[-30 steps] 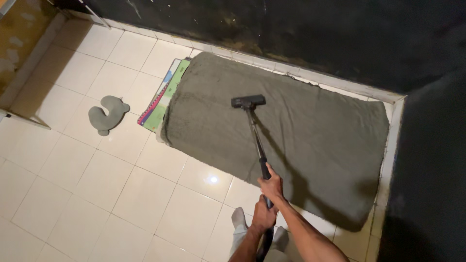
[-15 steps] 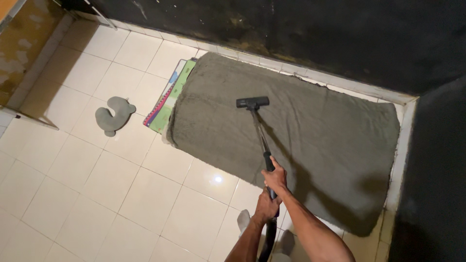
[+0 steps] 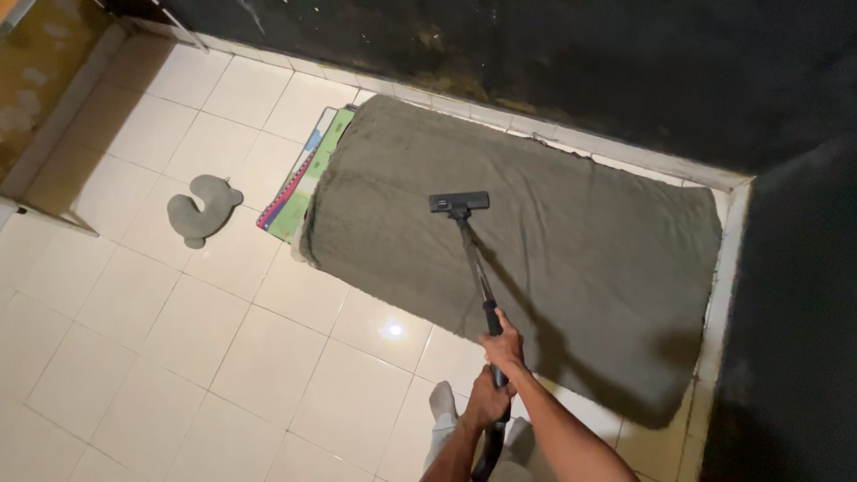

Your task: The person uses a stick vacuum to clean a gray rug laid on a tiled floor. They move the vacuum head back and forth across the rug surface in a repetitive pattern.

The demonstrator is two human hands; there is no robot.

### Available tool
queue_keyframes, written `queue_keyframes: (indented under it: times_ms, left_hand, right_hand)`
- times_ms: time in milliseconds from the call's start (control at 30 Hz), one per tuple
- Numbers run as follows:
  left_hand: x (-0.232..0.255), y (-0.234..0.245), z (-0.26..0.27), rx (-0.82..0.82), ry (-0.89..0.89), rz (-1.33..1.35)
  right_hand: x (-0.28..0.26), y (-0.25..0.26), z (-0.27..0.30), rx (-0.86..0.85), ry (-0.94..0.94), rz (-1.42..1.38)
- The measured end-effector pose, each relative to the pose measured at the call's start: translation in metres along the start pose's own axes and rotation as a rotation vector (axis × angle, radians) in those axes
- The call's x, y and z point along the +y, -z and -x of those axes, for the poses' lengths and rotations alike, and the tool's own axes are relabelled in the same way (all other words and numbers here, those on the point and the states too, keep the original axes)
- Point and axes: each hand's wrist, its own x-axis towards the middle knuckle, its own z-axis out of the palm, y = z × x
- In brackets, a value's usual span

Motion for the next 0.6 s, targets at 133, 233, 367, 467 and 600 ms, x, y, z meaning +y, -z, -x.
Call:
queue_keyframes:
  times_ms: [133, 233, 367, 467, 600]
  left_hand:
    - [-0.012, -0.014, 0.016, 0.013, 0.010, -0.017]
    - [-0.030, -0.025, 0.027, 0.026, -0.059, -0.014]
    - [-0.050, -0.042, 0.037, 0.022, -0.070, 0.001]
    - [-0.060, -0.053, 0.040, 0.020, -0.027, -0.002]
    - [-0.070, -0.059, 0.045, 0.019, -0.039, -0.027]
  right_hand:
    - [0.018, 0.002, 0.014, 0.016, -0.004, 0.023]
    - [0.031, 0.006, 0.027, 0.009, -0.028, 0.016]
    - [0.046, 0.013, 0.039, 0.008, -0.040, 0.017]
    - [0.054, 0.018, 0.045, -0.001, -0.052, 0.009]
    - [0.061, 0.022, 0.052, 0.002, -0.026, 0.054]
